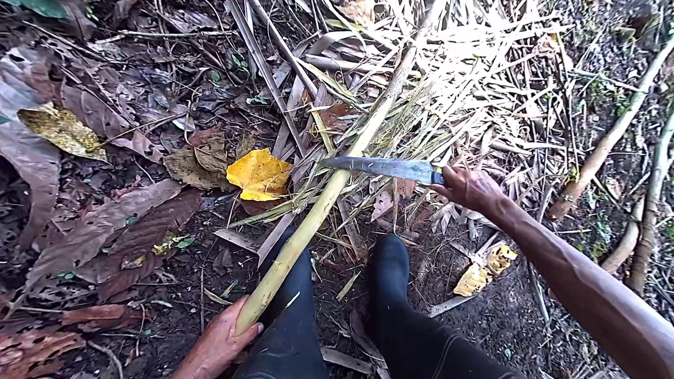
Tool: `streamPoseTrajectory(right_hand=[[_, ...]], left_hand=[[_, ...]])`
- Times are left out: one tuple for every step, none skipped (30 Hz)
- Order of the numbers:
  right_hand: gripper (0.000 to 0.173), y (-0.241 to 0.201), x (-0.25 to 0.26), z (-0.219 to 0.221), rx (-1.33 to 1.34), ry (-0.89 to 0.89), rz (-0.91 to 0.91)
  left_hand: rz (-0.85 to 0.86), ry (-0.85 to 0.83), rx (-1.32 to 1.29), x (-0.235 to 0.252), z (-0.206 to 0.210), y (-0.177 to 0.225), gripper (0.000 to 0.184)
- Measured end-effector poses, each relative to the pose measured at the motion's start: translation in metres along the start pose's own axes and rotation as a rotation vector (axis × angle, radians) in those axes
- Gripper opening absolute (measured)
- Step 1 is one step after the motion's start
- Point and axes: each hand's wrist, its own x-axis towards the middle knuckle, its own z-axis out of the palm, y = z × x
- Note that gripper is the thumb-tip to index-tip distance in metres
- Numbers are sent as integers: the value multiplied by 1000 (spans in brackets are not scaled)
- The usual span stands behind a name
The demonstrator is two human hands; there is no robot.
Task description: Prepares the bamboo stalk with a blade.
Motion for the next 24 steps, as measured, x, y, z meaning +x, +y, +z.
streamPoseTrajectory(right_hand=[[60,9,10,-4,36,-30,135],[66,16,20,-10,83,-51,322],[71,19,31,-16,118,-23,450],[74,18,38,-19,152,4,501],[72,14,37,-17,153,23,472],[70,8,31,-13,134,31,394],[69,2,24,-7,100,52,287],[67,-7,15,1,80,81,180],[63,-17,6,9,73,92,97],[60,-26,0,14,72,102,34],[56,-35,-4,19,85,115,-21],[55,-41,-6,23,90,113,-56],[55,-47,-7,28,96,95,-69],[55,-51,-8,32,109,80,-71],[56,-54,-11,38,125,71,-63],[57,-56,-14,44,135,72,-56],[58,-57,-17,50,149,66,-42],[58,-58,-21,55,167,62,-26],[58,-60,-24,59,183,56,-12],[57,-61,-27,63,198,67,-5],[57,-62,-30,65,207,70,3],[57,-61,-30,66,215,75,17],[57,-60,-29,67,234,82,51],[57,-59,-29,67,280,95,105]], left_hand=[[-1,-4,2,-1,0,0,61],[0,-6,4,-1,1,-2,61],[-3,-6,1,2,2,-4,60],[-5,-4,-3,2,3,-6,60],[-5,-3,2,1,2,-6,60],[-2,-4,4,1,0,-2,61],[-5,-6,3,2,-1,0,61],[-13,-9,0,0,-1,1,60],[-16,-7,6,-1,-1,1,60],[-17,-5,14,-1,-2,2,60],[-11,17,32,-1,-2,3,61],[-10,52,59,-3,-1,7,60],[-21,98,98,-4,1,12,58],[-38,140,135,-5,2,20,56],[-46,189,173,-5,5,28,53],[-44,236,215,-4,8,36,52],[-45,266,246,-1,11,43,50],[-50,285,274,1,13,49,50],[-65,288,297,4,14,54,50],[-89,275,317,5,14,58,51],[-116,251,322,5,13,60,51],[-133,227,309,5,12,62,51],[-132,207,290,3,10,63,50],[-115,189,280,-2,8,65,49]])
